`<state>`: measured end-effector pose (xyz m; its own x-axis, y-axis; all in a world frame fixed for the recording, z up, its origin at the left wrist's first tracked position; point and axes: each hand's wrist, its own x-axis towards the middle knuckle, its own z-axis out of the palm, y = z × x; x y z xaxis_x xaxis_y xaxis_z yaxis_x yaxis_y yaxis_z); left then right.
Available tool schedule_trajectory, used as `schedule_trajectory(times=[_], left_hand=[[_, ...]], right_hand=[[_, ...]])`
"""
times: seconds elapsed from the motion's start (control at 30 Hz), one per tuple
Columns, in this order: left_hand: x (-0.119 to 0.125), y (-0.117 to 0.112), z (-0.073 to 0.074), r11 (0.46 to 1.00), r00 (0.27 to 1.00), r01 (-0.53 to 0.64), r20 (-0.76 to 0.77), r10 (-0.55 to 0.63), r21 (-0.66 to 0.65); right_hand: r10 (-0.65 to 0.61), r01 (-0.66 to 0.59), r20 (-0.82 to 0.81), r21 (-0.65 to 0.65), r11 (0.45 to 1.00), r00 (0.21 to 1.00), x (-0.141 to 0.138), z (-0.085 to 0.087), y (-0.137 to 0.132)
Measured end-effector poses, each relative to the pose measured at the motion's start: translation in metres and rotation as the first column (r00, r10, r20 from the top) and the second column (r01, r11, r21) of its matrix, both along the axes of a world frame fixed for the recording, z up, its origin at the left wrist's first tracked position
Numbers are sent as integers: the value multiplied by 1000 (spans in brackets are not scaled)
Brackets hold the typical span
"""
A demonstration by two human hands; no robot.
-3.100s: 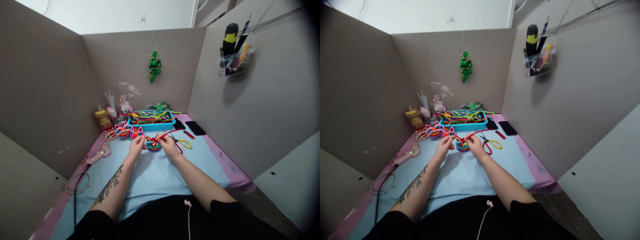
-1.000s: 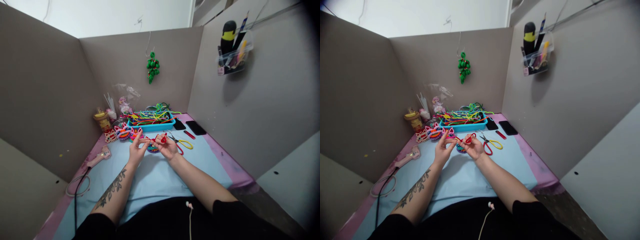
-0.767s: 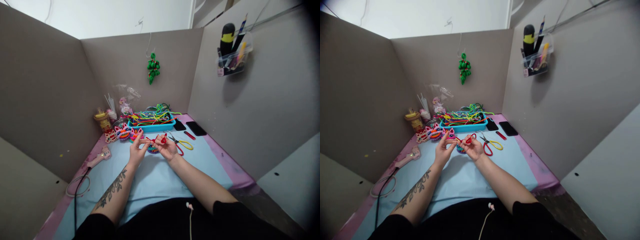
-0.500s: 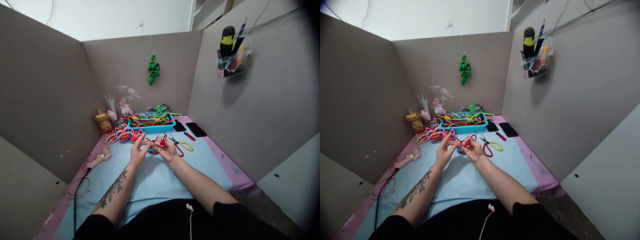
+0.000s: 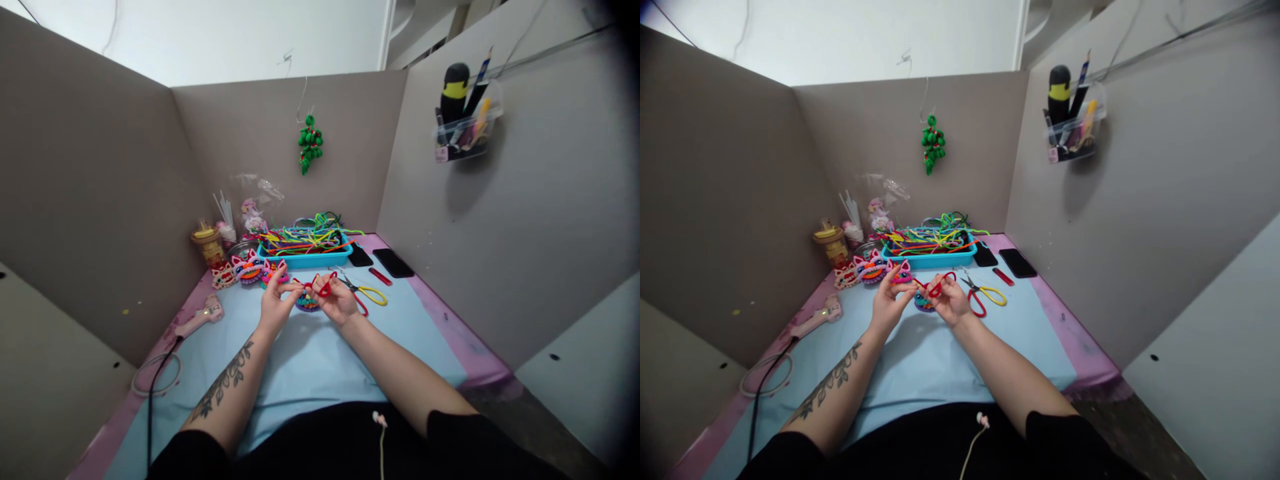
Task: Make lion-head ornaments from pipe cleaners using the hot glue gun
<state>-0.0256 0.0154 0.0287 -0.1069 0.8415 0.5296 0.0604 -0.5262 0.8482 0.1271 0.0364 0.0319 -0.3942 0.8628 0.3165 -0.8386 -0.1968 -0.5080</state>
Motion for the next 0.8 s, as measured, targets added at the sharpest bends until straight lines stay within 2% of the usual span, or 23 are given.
schedule_trajectory(times=[0.37,0.63,0.8], left_hand=[[0,1,-3,1000,998,-6,-56,7,13],[-1,-3,-4,979,971,-75,-210,115,190],[4,-5,-8,984,964,0,-262,49,181]], right_hand=[[7,-8,-41,-38,999,999,-1,-5,3],[81,-109,-161,-174,979,984,-5,-7,2],[18,-44,-186,-138,989,982,0,3,-1]])
